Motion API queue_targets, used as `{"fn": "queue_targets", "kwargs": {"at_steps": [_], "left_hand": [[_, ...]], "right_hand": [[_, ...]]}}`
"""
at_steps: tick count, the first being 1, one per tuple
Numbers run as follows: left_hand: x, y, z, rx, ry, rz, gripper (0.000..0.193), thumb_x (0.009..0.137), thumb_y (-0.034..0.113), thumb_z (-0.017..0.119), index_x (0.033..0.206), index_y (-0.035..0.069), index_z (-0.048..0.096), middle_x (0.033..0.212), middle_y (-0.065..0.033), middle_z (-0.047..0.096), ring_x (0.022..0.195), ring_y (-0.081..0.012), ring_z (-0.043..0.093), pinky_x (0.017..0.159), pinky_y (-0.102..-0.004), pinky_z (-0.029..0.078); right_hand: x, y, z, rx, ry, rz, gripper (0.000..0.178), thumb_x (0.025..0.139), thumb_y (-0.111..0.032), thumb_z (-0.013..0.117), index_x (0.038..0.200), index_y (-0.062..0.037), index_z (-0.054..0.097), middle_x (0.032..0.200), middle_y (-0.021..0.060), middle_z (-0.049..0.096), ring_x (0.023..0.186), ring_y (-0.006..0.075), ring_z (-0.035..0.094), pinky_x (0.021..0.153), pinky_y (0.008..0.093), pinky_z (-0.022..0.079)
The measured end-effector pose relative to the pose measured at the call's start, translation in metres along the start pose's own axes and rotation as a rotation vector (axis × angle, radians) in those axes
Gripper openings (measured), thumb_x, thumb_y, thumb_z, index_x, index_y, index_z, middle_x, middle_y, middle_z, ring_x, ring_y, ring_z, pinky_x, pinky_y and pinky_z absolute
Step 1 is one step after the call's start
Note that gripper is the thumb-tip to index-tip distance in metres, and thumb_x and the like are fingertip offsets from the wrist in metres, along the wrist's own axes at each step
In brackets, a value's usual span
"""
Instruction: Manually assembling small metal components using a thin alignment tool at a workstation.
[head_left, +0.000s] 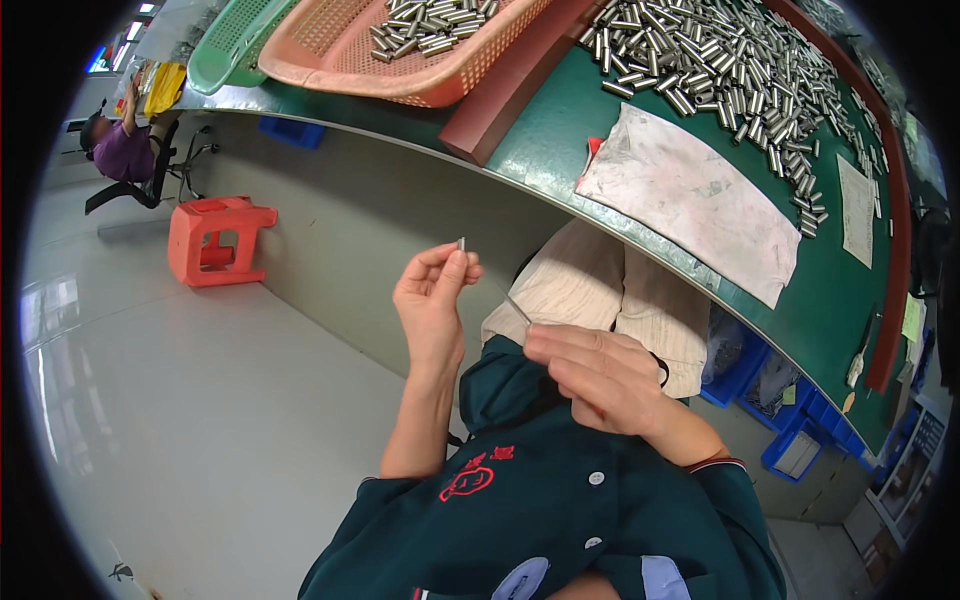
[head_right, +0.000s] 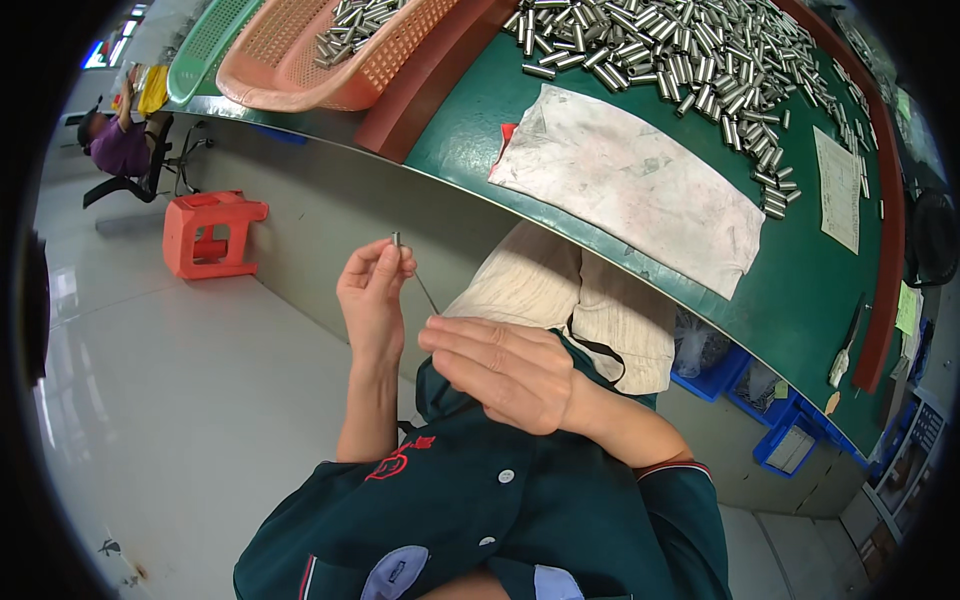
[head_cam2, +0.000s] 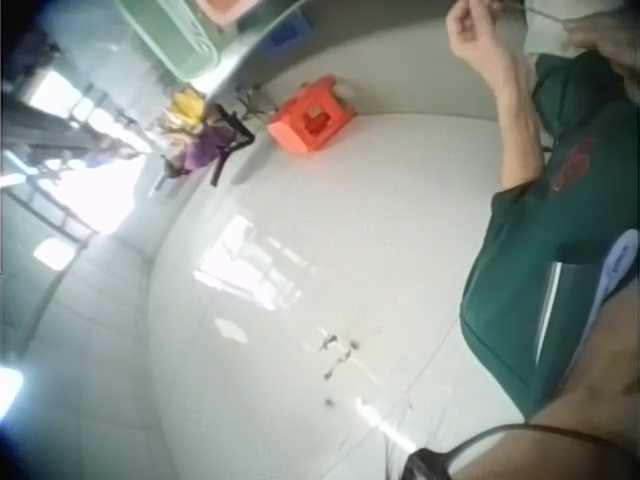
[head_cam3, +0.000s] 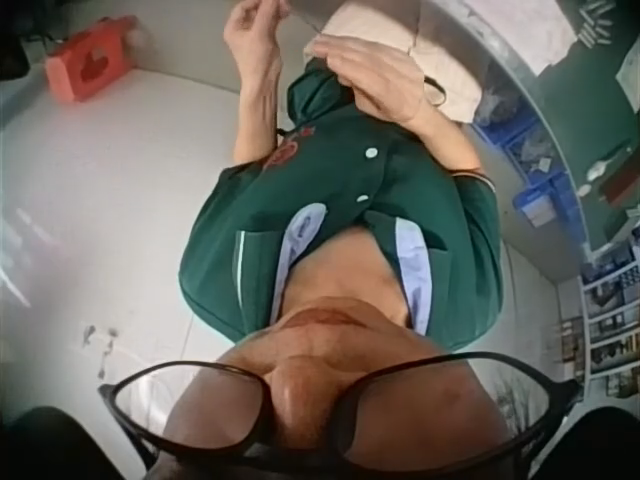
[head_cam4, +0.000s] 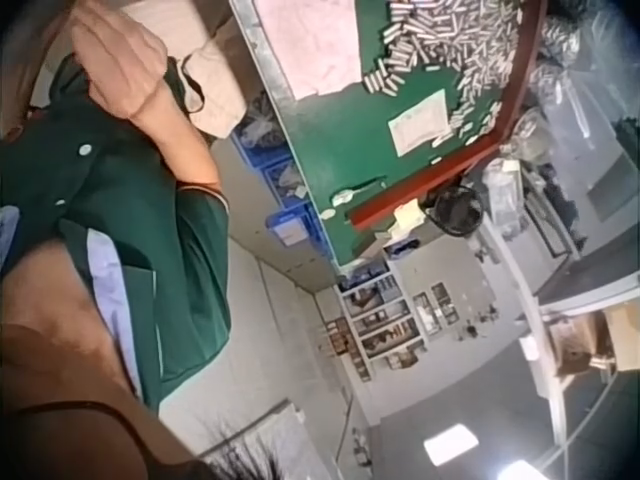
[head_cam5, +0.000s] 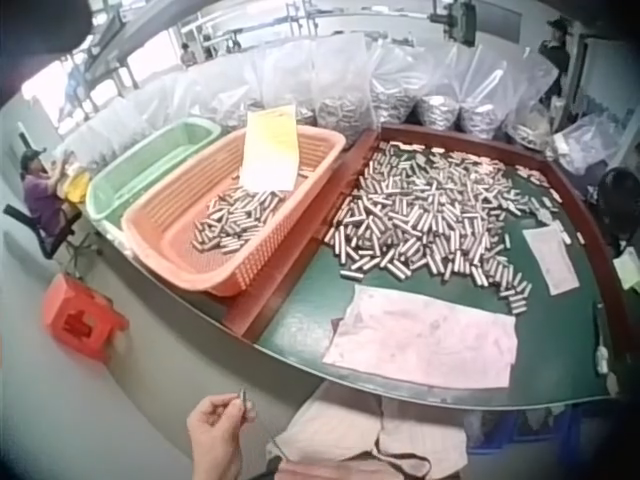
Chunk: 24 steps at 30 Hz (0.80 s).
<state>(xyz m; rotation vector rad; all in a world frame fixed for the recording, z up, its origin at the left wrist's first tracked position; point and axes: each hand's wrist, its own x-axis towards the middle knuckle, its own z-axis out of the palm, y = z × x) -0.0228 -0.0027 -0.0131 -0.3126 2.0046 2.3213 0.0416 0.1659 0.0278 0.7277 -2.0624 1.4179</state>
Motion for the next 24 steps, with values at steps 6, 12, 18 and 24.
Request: {"fn": "queue_targets", "kwargs": {"at_steps": [6,12,18,24], "left_hand": [[-0.001,0.004,-0.007,-0.484,-0.228,-0.472,0.013,0.083,0.010,0.055,0.092,0.001,0.055,0.076,-0.0072,0.059,0.065,-0.0122,0.055,0.063,-0.0234,0.045],[-0.002,0.005,-0.004,-0.474,-0.273,-0.494,0.014,0.083,0.011,0.055,0.092,0.001,0.056,0.076,-0.0068,0.059,0.066,-0.0119,0.055,0.063,-0.0231,0.045],[-0.003,0.000,-0.007,-0.443,-0.318,-0.483,0.011,0.082,0.010,0.056,0.089,0.002,0.058,0.076,-0.0075,0.058,0.067,-0.0129,0.054,0.063,-0.0234,0.046],[-0.007,0.001,-0.005,-0.370,-0.343,-0.386,0.010,0.082,0.010,0.056,0.089,0.003,0.057,0.076,-0.0080,0.059,0.067,-0.0125,0.054,0.063,-0.0235,0.044]], "right_hand": [[-0.001,0.010,0.000,0.023,0.103,0.007,0.030,0.073,0.010,0.047,0.101,-0.0005,0.046,0.089,0.0208,0.061,0.080,0.0346,0.062,0.062,0.0342,0.053],[-0.001,0.013,0.005,0.045,0.137,0.007,0.027,0.074,0.010,0.047,0.099,0.0002,0.047,0.087,0.0211,0.061,0.079,0.0348,0.062,0.063,0.0352,0.053],[-0.003,0.017,0.006,0.052,0.144,-0.019,0.027,0.069,0.004,0.061,0.094,0.0019,0.052,0.093,0.0191,0.060,0.084,0.0313,0.061,0.066,0.0332,0.053],[-0.005,0.019,0.006,-0.037,0.239,0.013,0.030,0.065,-0.005,0.070,0.089,0.0006,0.053,0.083,0.0158,0.063,0.073,0.0273,0.063,0.060,0.0306,0.052]]}}
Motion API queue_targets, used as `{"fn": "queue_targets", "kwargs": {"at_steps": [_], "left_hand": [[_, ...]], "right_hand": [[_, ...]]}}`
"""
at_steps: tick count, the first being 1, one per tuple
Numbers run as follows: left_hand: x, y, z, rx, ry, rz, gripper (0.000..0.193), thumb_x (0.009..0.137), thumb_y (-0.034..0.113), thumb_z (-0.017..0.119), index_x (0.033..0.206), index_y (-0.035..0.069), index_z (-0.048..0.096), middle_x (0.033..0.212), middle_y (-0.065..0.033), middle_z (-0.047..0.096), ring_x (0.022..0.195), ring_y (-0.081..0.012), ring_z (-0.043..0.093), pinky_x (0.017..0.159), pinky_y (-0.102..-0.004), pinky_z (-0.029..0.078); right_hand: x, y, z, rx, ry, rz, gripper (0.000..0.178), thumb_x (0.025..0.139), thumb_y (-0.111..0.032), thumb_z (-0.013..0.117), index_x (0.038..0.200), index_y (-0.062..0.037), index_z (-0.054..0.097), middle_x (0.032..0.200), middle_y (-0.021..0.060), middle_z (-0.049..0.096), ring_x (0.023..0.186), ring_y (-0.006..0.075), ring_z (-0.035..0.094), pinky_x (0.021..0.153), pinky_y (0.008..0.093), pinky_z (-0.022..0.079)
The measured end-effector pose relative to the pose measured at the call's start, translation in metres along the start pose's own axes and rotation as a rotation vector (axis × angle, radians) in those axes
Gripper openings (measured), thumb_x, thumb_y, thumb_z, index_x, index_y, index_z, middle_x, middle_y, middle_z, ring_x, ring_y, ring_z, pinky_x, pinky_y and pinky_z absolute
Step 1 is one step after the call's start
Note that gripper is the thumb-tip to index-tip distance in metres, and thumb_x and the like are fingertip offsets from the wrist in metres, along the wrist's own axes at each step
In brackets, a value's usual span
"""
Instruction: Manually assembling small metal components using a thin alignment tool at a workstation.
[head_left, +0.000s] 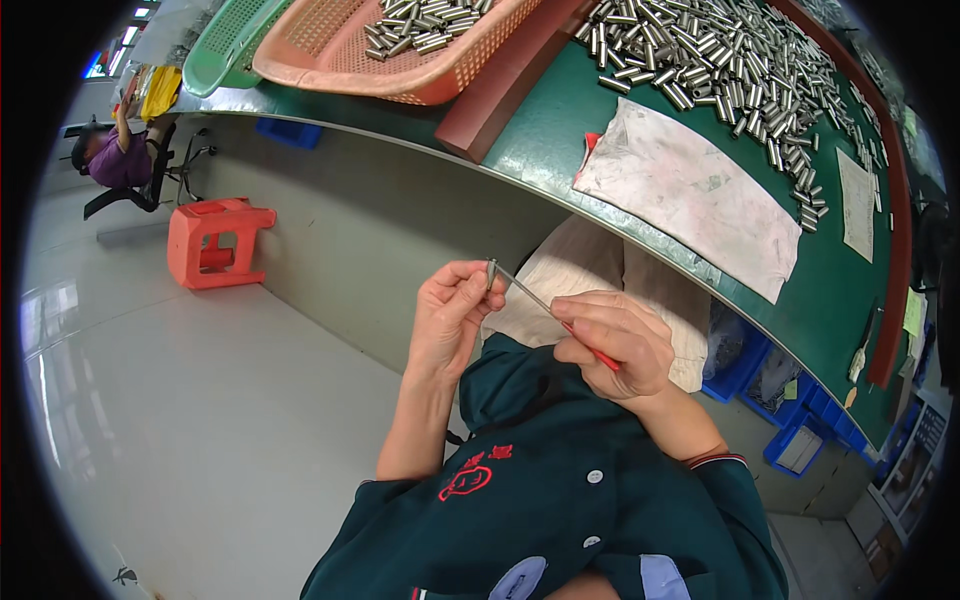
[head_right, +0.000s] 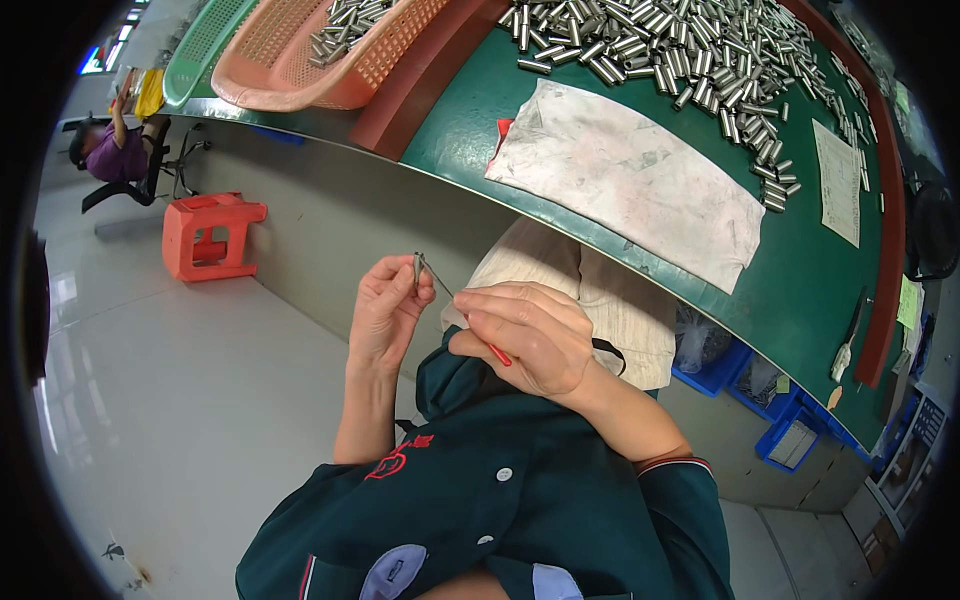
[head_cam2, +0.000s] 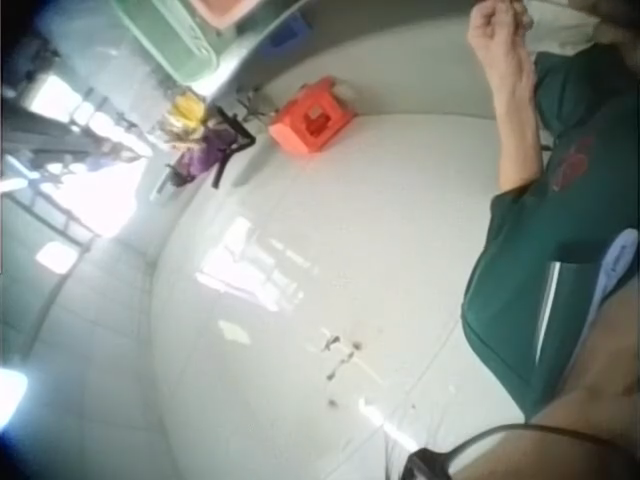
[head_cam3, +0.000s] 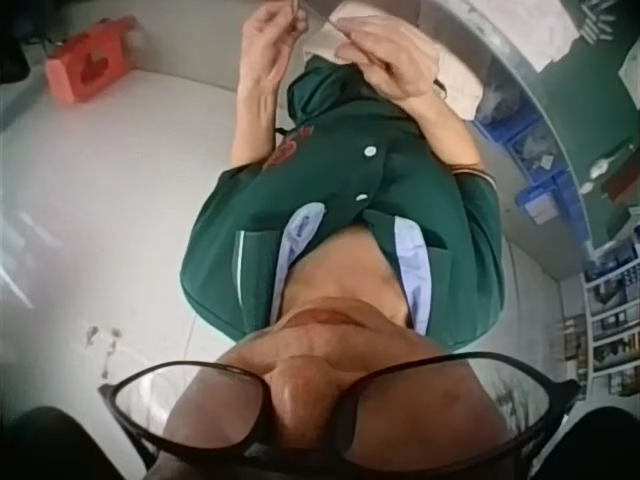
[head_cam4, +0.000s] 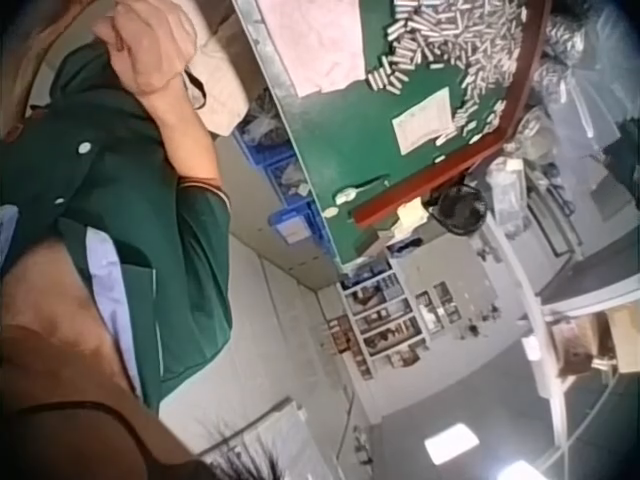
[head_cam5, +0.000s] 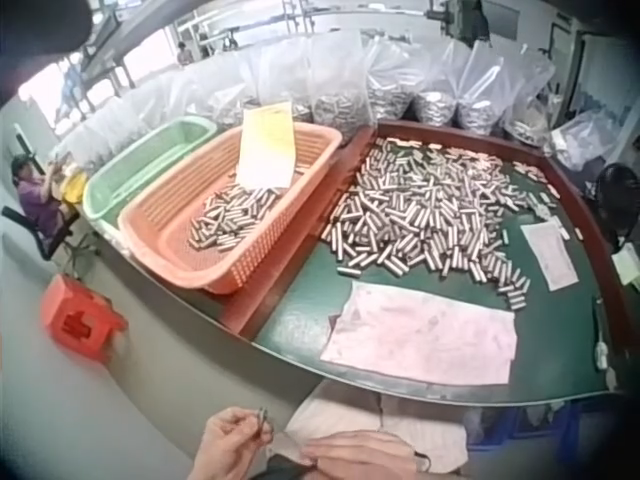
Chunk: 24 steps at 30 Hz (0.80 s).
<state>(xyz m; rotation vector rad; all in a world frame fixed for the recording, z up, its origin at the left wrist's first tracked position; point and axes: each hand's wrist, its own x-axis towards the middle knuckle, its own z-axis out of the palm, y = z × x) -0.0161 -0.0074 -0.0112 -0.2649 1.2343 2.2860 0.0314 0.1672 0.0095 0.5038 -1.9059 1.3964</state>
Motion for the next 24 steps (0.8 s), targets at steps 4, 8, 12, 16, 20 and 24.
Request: {"fn": "queue_targets", "kwargs": {"at_steps": [4,8,12,16,20,24], "left_hand": [[-0.001,0.000,0.008,0.106,0.047,0.030,0.010,0.082,0.008,0.056,0.089,0.001,0.057,0.078,-0.0090,0.060,0.068,-0.0132,0.055,0.064,-0.0241,0.044],[0.001,-0.002,0.008,0.161,0.160,0.226,0.009,0.079,0.001,0.058,0.087,-0.003,0.057,0.080,-0.0129,0.061,0.066,-0.0152,0.058,0.063,-0.0244,0.047],[0.007,-0.001,0.001,0.148,0.246,0.352,0.009,0.079,-0.001,0.057,0.087,-0.003,0.056,0.079,-0.0124,0.060,0.068,-0.0150,0.058,0.065,-0.0243,0.048],[0.002,-0.001,0.008,0.342,0.248,0.450,0.009,0.078,-0.004,0.057,0.086,-0.004,0.056,0.080,-0.0112,0.060,0.071,-0.0140,0.058,0.068,-0.0244,0.047],[0.003,-0.007,0.005,0.574,0.255,0.596,0.012,0.073,-0.008,0.059,0.084,-0.003,0.057,0.082,-0.0093,0.060,0.075,-0.0130,0.057,0.068,-0.0237,0.046],[0.004,-0.008,0.004,0.663,0.266,0.650,0.013,0.070,-0.009,0.061,0.081,-0.003,0.058,0.082,-0.0086,0.059,0.074,-0.0126,0.055,0.065,-0.0231,0.045]], "right_hand": [[0.003,-0.004,-0.002,-0.050,-0.081,0.054,0.028,0.065,-0.002,0.068,0.088,0.0021,0.053,0.085,0.0168,0.062,0.075,0.0278,0.063,0.060,0.0304,0.052],[0.005,-0.006,0.004,-0.022,-0.144,0.012,0.016,0.079,0.002,0.051,0.095,0.0017,0.050,0.086,0.0187,0.062,0.078,0.0311,0.063,0.063,0.0317,0.052],[0.007,-0.012,0.001,0.028,-0.133,0.009,0.020,0.078,0.007,0.048,0.096,0.0004,0.048,0.086,0.0196,0.062,0.079,0.0321,0.063,0.063,0.0326,0.052],[0.003,-0.008,-0.002,0.032,-0.098,-0.012,0.022,0.076,0.009,0.046,0.096,-0.0006,0.046,0.084,0.0204,0.062,0.078,0.0330,0.063,0.062,0.0342,0.053],[0.002,-0.007,-0.001,0.053,-0.077,-0.012,0.021,0.076,0.009,0.047,0.095,-0.0002,0.046,0.083,0.0202,0.062,0.076,0.0327,0.063,0.062,0.0347,0.053],[0.004,-0.007,0.001,0.045,-0.065,-0.006,0.019,0.076,0.008,0.048,0.094,-0.0005,0.046,0.082,0.0196,0.062,0.074,0.0317,0.063,0.061,0.0342,0.053]]}}
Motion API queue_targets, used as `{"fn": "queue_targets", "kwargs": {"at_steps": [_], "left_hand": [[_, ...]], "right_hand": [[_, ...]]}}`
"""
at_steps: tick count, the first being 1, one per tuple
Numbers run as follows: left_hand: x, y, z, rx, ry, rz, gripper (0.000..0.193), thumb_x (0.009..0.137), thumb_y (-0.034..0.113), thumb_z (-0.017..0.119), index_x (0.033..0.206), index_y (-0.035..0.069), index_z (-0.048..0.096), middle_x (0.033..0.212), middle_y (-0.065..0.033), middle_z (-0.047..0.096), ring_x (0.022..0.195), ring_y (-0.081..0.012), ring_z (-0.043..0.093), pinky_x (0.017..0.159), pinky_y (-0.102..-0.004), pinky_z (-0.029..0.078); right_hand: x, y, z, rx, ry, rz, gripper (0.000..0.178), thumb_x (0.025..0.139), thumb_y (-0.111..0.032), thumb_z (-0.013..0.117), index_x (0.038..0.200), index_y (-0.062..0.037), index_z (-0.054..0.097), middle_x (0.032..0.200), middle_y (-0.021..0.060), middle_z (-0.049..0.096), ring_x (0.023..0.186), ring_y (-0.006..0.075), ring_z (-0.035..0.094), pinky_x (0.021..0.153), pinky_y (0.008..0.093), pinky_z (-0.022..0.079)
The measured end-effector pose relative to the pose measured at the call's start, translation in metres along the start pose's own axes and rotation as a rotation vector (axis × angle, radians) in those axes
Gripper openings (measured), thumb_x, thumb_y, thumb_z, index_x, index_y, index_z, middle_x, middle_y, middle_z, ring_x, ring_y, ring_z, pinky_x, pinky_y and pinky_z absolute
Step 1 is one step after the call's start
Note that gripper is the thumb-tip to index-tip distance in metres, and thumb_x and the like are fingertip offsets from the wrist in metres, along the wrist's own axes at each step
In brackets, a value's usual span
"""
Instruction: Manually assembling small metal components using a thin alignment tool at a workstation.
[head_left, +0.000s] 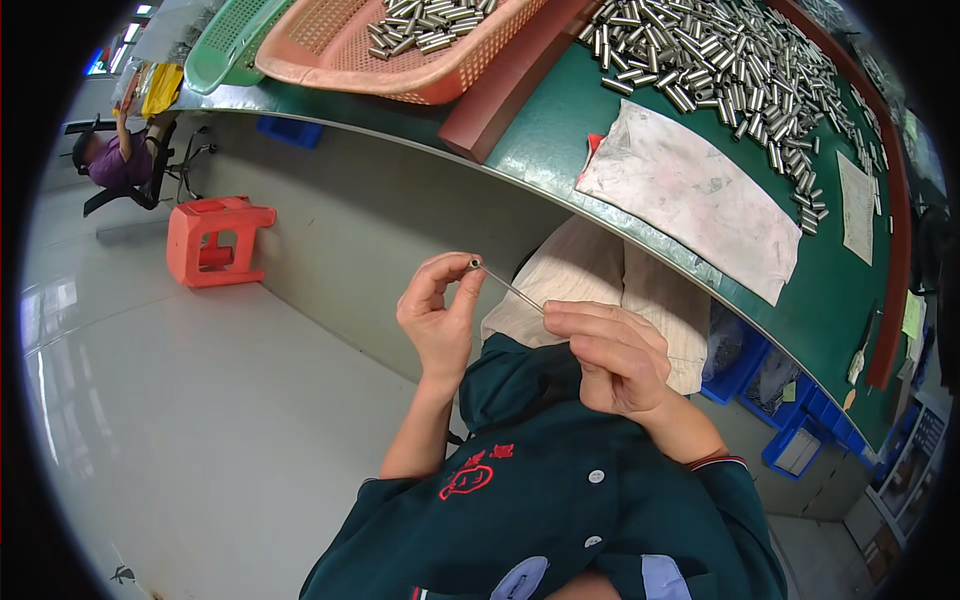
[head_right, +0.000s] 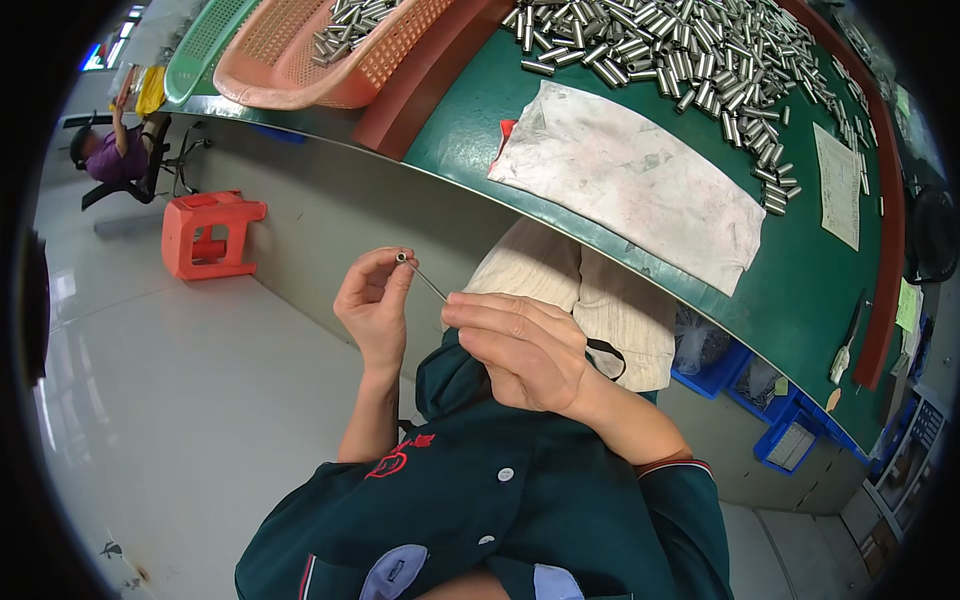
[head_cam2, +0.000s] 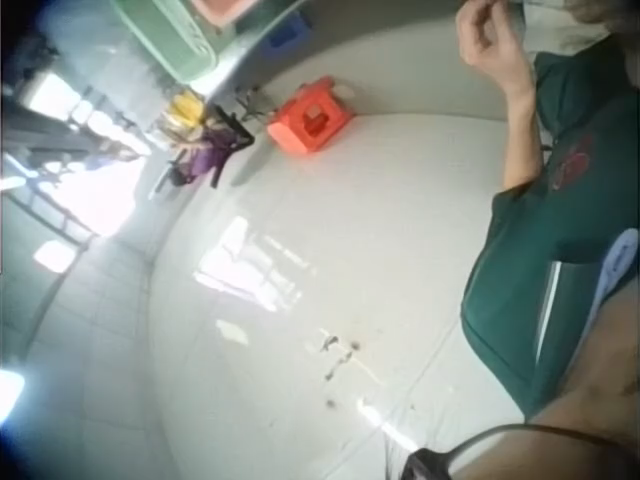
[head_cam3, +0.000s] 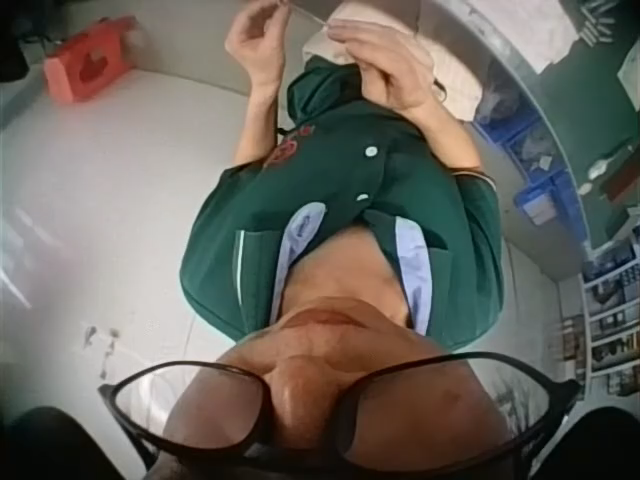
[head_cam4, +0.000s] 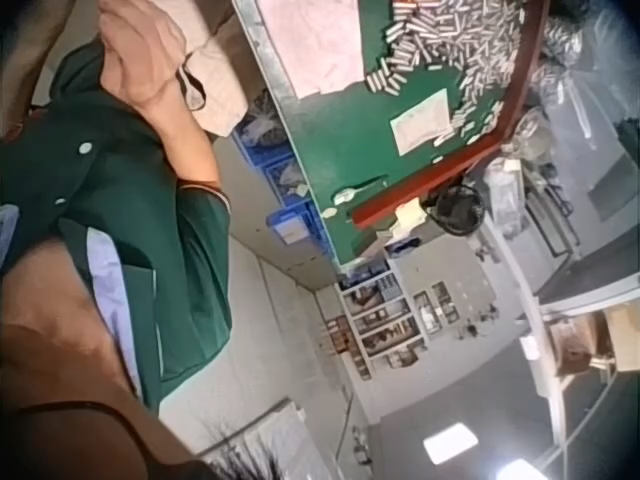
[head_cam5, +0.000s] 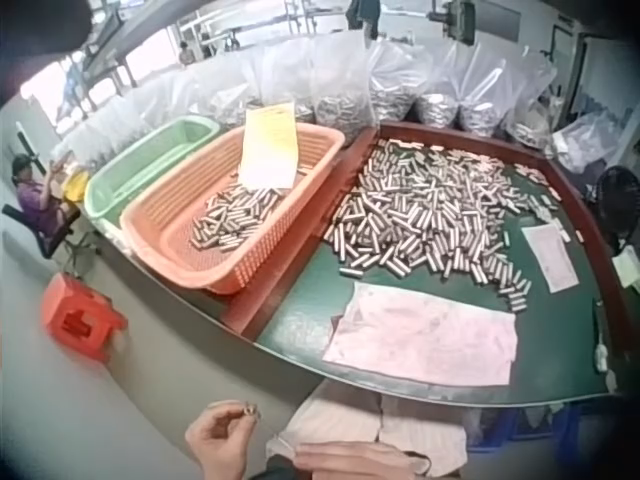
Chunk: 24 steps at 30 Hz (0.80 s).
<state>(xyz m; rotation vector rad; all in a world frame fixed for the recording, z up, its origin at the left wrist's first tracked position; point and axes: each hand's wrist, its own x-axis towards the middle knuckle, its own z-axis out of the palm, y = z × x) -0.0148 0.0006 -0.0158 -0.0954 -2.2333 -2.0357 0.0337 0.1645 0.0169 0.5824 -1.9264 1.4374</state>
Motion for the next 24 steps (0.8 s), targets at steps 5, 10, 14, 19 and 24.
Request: {"fn": "queue_targets", "kwargs": {"at_steps": [5,10,14,19,24], "left_hand": [[0.0012,-0.0007,0.0008,0.064,0.008,0.074,0.012,0.068,-0.008,0.063,0.078,-0.003,0.058,0.079,-0.0082,0.059,0.070,-0.0126,0.054,0.063,-0.0228,0.044],[0.0002,-0.0015,0.0010,0.172,0.021,0.142,0.012,0.067,-0.006,0.065,0.077,-0.002,0.058,0.074,-0.0069,0.058,0.065,-0.0120,0.053,0.059,-0.0223,0.043],[0.0018,-0.0011,-0.0030,0.120,0.032,0.104,0.013,0.066,-0.005,0.066,0.077,-0.002,0.058,0.072,-0.0061,0.057,0.062,-0.0115,0.052,0.057,-0.0219,0.042],[0.0040,0.0023,-0.0056,0.129,-0.032,0.087,0.014,0.065,-0.006,0.067,0.075,-0.001,0.058,0.070,-0.0065,0.058,0.060,-0.0123,0.053,0.056,-0.0222,0.042],[0.0010,0.0032,-0.0056,0.280,-0.125,0.224,0.014,0.064,-0.010,0.064,0.074,-0.003,0.058,0.071,-0.0076,0.058,0.067,-0.0136,0.054,0.060,-0.0226,0.043]], "right_hand": [[-0.0011,0.0032,0.0018,0.013,0.007,-0.023,0.027,0.069,0.010,0.055,0.094,0.0030,0.049,0.087,0.0196,0.061,0.079,0.0312,0.062,0.065,0.0335,0.053],[-0.0021,0.0031,0.0015,-0.026,-0.031,-0.027,0.020,0.069,0.007,0.057,0.088,0.0030,0.053,0.086,0.0186,0.061,0.078,0.0307,0.062,0.064,0.0341,0.053],[0.0027,0.0016,0.0038,-0.050,-0.097,-0.136,0.023,0.066,0.001,0.064,0.087,0.0022,0.054,0.086,0.0159,0.061,0.078,0.0290,0.062,0.062,0.0319,0.054],[0.0010,0.0016,-0.0008,-0.014,-0.098,-0.095,0.026,0.064,0.000,0.067,0.087,0.0019,0.055,0.086,0.0153,0.061,0.077,0.0279,0.062,0.063,0.0317,0.053],[0.0020,-0.0008,-0.0003,-0.020,-0.090,-0.030,0.018,0.071,0.001,0.060,0.088,0.0011,0.054,0.084,0.0163,0.062,0.077,0.0308,0.063,0.062,0.0327,0.053]]}}
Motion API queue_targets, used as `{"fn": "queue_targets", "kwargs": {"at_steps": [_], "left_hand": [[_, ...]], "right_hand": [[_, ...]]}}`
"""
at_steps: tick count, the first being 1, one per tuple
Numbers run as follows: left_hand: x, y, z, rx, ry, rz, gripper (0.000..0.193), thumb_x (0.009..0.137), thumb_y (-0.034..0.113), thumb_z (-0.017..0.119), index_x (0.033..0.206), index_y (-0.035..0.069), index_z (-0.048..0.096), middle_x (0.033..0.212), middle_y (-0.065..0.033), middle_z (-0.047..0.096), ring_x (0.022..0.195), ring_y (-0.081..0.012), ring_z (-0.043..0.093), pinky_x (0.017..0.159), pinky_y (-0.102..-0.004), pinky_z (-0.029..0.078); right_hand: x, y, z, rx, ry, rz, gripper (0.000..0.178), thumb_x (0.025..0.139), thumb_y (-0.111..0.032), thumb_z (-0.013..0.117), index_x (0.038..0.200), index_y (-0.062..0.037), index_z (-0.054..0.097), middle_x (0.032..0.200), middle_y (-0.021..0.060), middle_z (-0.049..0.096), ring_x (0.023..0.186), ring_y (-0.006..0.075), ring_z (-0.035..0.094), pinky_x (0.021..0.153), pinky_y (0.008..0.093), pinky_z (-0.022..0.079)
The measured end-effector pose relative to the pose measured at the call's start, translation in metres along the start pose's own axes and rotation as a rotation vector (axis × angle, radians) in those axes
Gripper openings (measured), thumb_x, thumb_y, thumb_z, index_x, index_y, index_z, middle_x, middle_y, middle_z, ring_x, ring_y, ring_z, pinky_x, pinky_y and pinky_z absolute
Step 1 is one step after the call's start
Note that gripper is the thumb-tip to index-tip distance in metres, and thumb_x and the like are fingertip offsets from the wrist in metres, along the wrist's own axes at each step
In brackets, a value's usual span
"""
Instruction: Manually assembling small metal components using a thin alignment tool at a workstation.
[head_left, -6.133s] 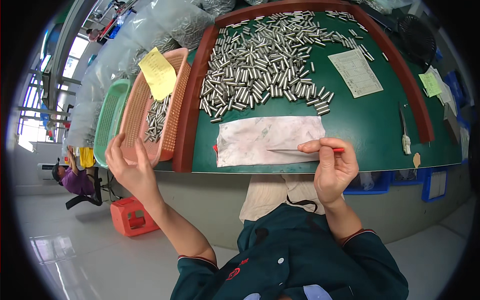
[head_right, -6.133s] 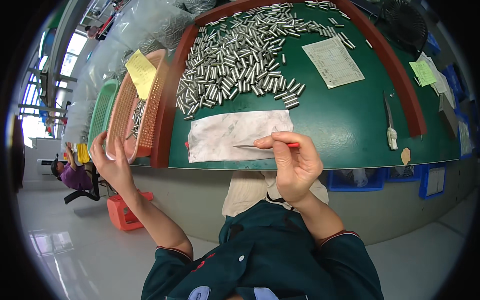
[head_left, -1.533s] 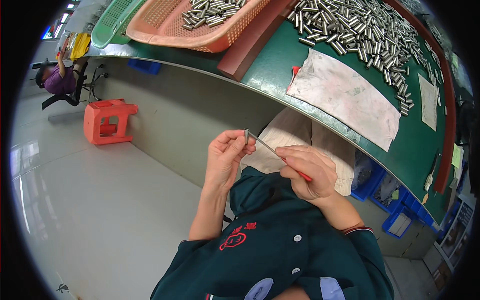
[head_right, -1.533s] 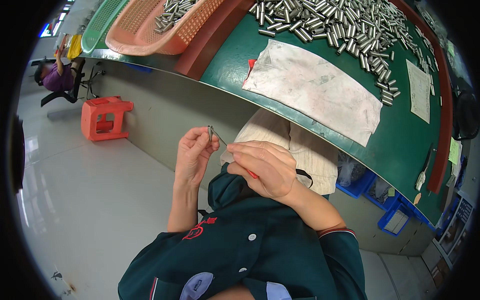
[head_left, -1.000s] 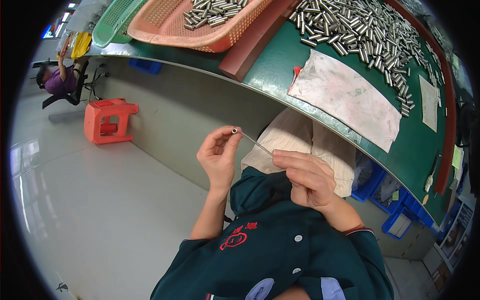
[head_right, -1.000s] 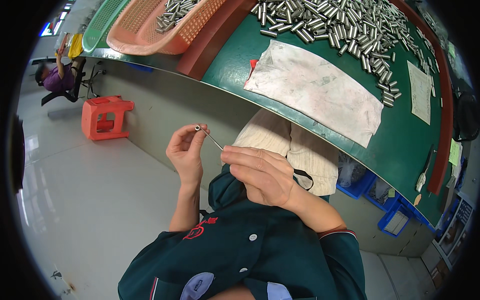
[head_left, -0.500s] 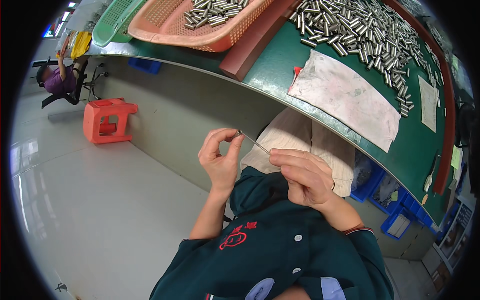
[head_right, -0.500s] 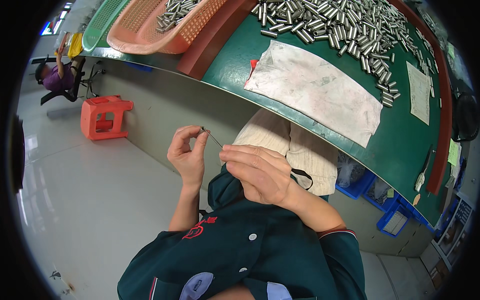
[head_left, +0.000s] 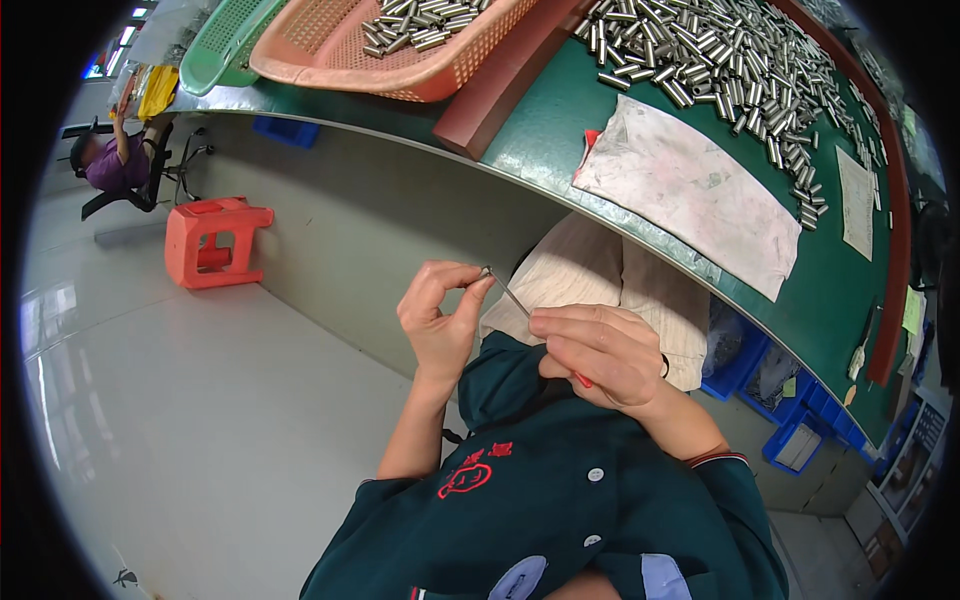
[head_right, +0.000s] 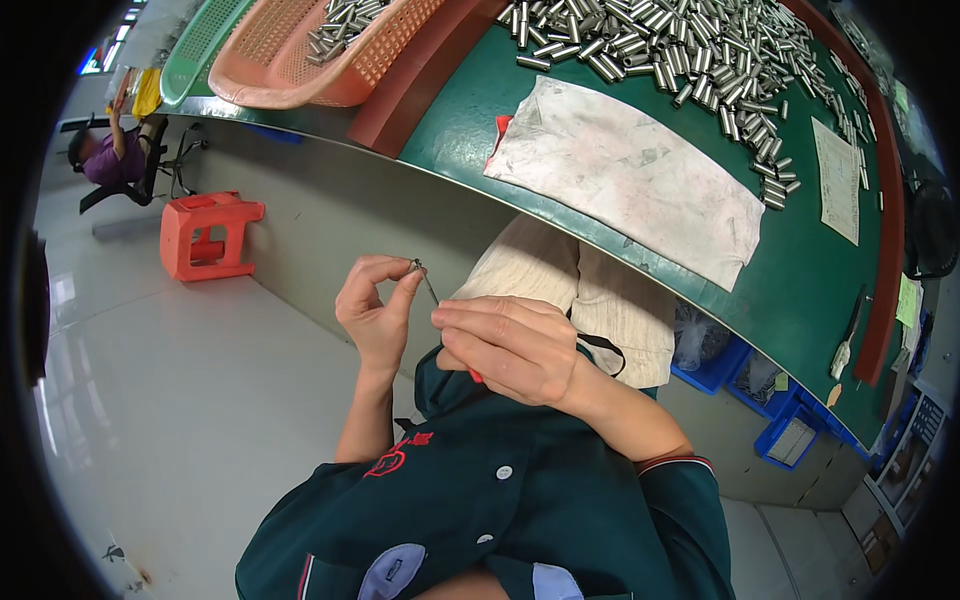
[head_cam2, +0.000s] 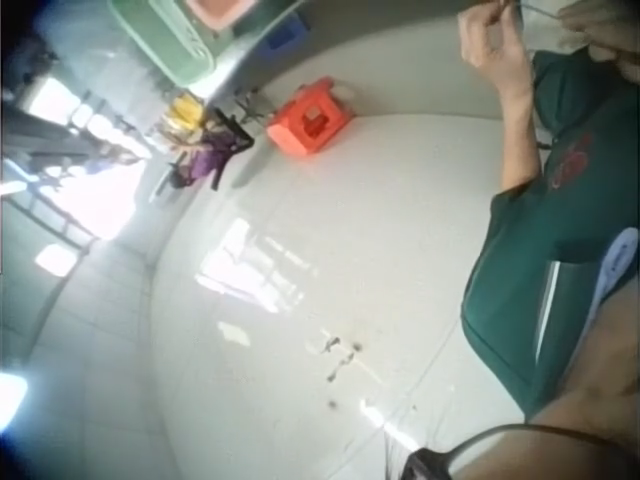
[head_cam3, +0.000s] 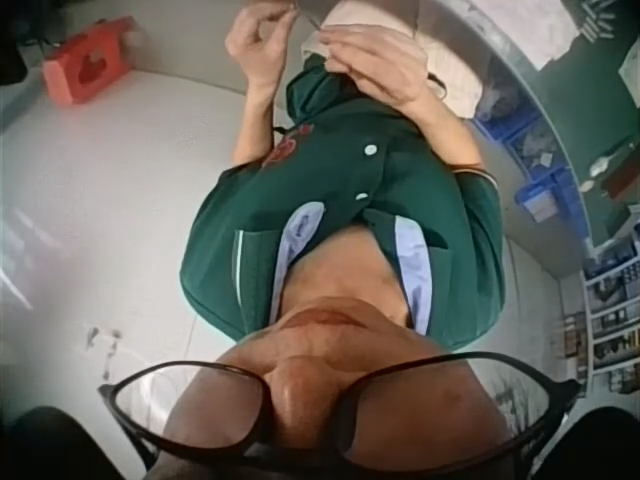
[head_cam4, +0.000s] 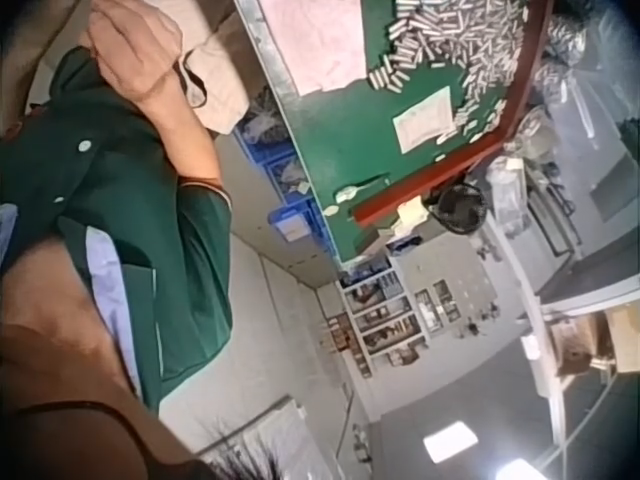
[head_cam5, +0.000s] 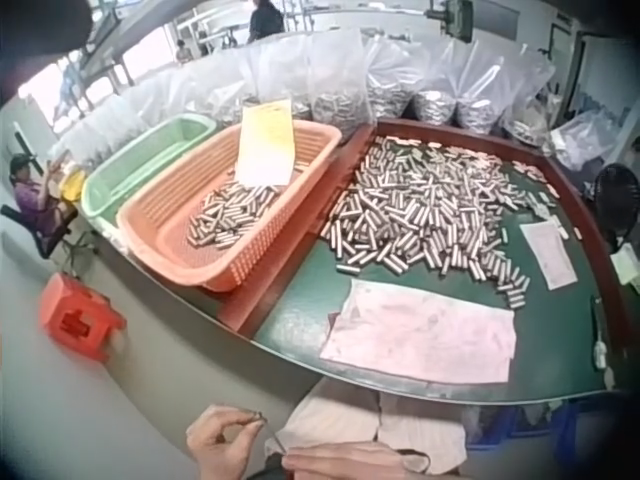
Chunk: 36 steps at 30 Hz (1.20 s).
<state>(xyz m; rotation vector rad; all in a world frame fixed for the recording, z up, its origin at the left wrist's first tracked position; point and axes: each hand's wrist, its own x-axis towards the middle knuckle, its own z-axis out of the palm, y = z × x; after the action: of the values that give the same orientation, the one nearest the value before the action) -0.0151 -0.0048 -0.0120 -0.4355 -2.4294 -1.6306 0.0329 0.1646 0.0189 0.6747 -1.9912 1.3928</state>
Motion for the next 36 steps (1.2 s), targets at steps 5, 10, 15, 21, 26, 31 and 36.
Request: {"fn": "queue_targets", "kwargs": {"at_steps": [5,10,15,21,26,31,36], "left_hand": [[0.001,-0.002,-0.002,-0.008,0.053,-0.004,0.015,0.064,-0.011,0.064,0.074,-0.002,0.057,0.072,-0.0075,0.057,0.067,-0.0139,0.053,0.060,-0.0230,0.043],[-0.003,0.005,0.004,-0.034,0.091,-0.006,0.015,0.065,-0.012,0.063,0.074,-0.002,0.056,0.072,-0.0076,0.056,0.067,-0.0138,0.052,0.060,-0.0230,0.043],[-0.006,-0.002,0.001,-0.233,0.081,-0.134,0.016,0.068,-0.013,0.060,0.079,-0.002,0.055,0.079,-0.0082,0.055,0.071,-0.0139,0.053,0.064,-0.0236,0.044],[-0.005,0.001,0.001,-0.372,0.093,-0.194,0.017,0.065,-0.012,0.064,0.077,-0.003,0.058,0.079,-0.0083,0.057,0.072,-0.0134,0.053,0.063,-0.0228,0.043],[-0.004,-0.001,0.002,-0.339,0.063,-0.155,0.018,0.064,-0.012,0.064,0.078,-0.003,0.058,0.079,-0.0082,0.057,0.071,-0.0132,0.052,0.063,-0.0228,0.042],[-0.004,-0.002,0.001,-0.317,0.033,-0.143,0.017,0.064,-0.011,0.065,0.078,-0.003,0.059,0.079,-0.0084,0.057,0.071,-0.0133,0.052,0.062,-0.0228,0.042],[-0.004,-0.003,-0.001,-0.393,-0.052,-0.185,0.018,0.064,-0.012,0.063,0.080,-0.004,0.059,0.078,-0.0080,0.057,0.069,-0.0133,0.052,0.061,-0.0227,0.042]], "right_hand": [[0.004,-0.002,-0.002,-0.027,-0.064,0.080,0.024,0.071,0.002,0.059,0.095,0.0008,0.053,0.087,0.0167,0.063,0.079,0.0303,0.063,0.063,0.0315,0.052],[-0.001,-0.002,-0.007,-0.004,-0.006,0.030,0.025,0.072,0.003,0.059,0.096,0.0016,0.052,0.086,0.0167,0.062,0.079,0.0297,0.063,0.064,0.0319,0.052],[-0.005,-0.010,-0.014,0.128,0.218,0.115,0.020,0.076,0.006,0.053,0.095,0.0019,0.049,0.084,0.0187,0.062,0.078,0.0318,0.063,0.065,0.0346,0.052],[-0.010,0.005,-0.002,0.220,0.382,0.259,0.009,0.083,0.005,0.047,0.091,0.0056,0.048,0.082,0.0218,0.061,0.077,0.0291,0.063,0.068,0.0341,0.052],[-0.013,0.006,0.000,0.294,0.394,0.349,0.008,0.085,0.003,0.046,0.092,0.0056,0.048,0.083,0.0210,0.061,0.079,0.0261,0.062,0.071,0.0322,0.051],[-0.012,0.008,0.002,0.390,0.423,0.453,0.008,0.086,0.002,0.044,0.092,0.0047,0.047,0.084,0.0198,0.061,0.080,0.0246,0.061,0.074,0.0329,0.050],[-0.012,0.014,0.004,0.472,0.492,0.542,0.007,0.088,0.001,0.040,0.094,0.0034,0.043,0.080,0.0177,0.060,0.076,0.0238,0.061,0.073,0.0343,0.050]]}}
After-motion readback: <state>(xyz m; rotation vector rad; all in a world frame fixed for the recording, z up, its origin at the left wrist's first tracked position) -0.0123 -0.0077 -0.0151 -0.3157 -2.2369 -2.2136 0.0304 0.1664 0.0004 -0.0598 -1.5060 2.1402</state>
